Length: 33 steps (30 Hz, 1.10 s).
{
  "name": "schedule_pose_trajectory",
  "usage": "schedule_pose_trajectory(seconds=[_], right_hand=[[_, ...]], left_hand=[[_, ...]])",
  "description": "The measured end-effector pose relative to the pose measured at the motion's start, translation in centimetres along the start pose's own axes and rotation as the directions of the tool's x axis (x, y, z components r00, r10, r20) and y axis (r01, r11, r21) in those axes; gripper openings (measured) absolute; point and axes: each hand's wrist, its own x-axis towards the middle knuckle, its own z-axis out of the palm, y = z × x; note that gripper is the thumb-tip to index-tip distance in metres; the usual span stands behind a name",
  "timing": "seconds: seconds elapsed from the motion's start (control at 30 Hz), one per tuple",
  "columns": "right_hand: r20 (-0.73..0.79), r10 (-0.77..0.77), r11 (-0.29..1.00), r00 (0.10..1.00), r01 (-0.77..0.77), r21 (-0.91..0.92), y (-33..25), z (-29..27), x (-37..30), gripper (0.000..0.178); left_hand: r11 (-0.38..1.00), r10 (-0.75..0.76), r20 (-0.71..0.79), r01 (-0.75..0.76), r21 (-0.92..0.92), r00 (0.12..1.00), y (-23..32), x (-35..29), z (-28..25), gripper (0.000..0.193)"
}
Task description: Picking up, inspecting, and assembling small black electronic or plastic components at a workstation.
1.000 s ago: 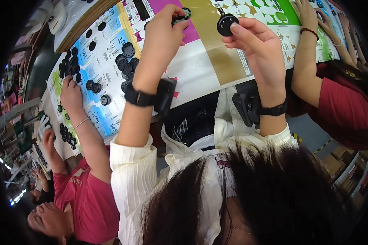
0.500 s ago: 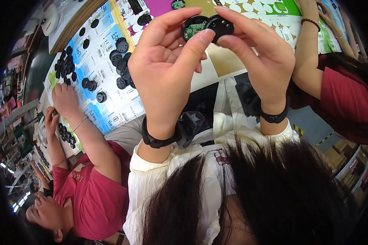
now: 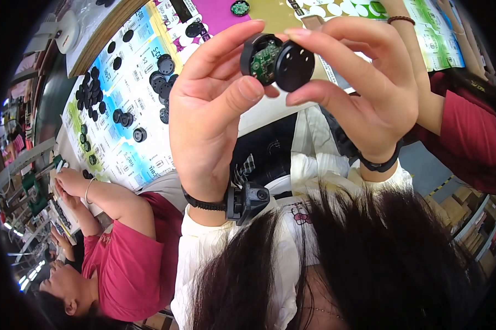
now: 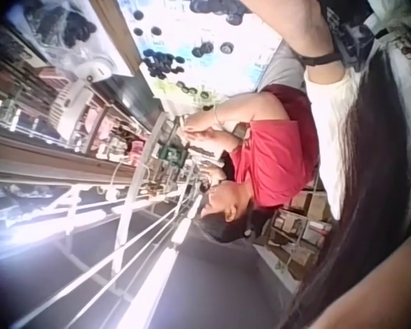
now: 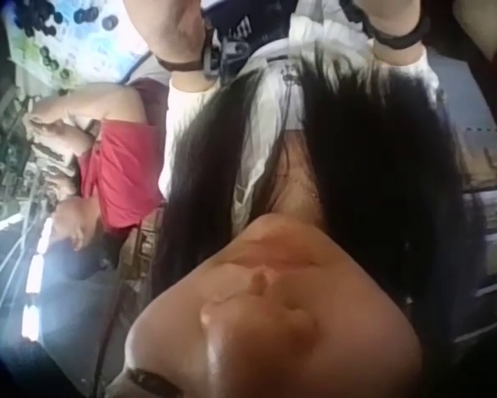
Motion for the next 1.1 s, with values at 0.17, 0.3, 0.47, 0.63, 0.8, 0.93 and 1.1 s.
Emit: schedule_pose_trajectory(seconds=[0.17,0.3,0.47,0.63,0.8,0.93,1.1], right_hand=[[0.068,0.04,0.999,0.997,-0.037,-0.034,-1.5,-0.1,1.0,0.045],[0.081,0.029,0.997,0.996,-0.023,-0.073,-1.6,-0.1,1.3,0.046],[0.096,-0.035,0.989,0.995,0.048,-0.141,-1.5,0.0,1.5,0.046],[0.11,-0.008,0.991,0.994,0.023,-0.134,-1.2,0.2,1.5,0.045],[0.052,-0.016,0.986,0.999,0.024,-0.165,0.2,1.1,-0.2,0.042],[0.038,0.116,0.993,0.993,-0.115,-0.005,0.2,2.7,-1.5,0.036],[0.202,0.577,0.641,0.792,-0.592,0.489,-1.6,4.6,-2.4,0.029]], left_hand=[[0.998,-0.064,-0.098,0.061,-0.03,0.993,-0.5,-0.3,0.7,0.044],[0.993,-0.072,-0.077,0.064,-0.1,0.994,-0.7,-0.3,0.2,0.05],[0.992,-0.092,0.018,0.093,-0.084,0.996,-0.4,-0.2,-0.5,0.053],[0.999,-0.033,0.035,0.034,-0.034,0.999,-0.8,-0.2,-0.9,0.048],[0.992,0.053,-0.232,-0.024,0.126,0.971,-0.9,-0.7,1.6,0.036],[0.914,0.266,-0.394,-0.101,0.392,0.88,-2.3,-1.4,1.6,0.024],[0.781,0.392,-0.301,-0.142,0.608,0.869,-2.8,-2.4,0.6,0.015]])
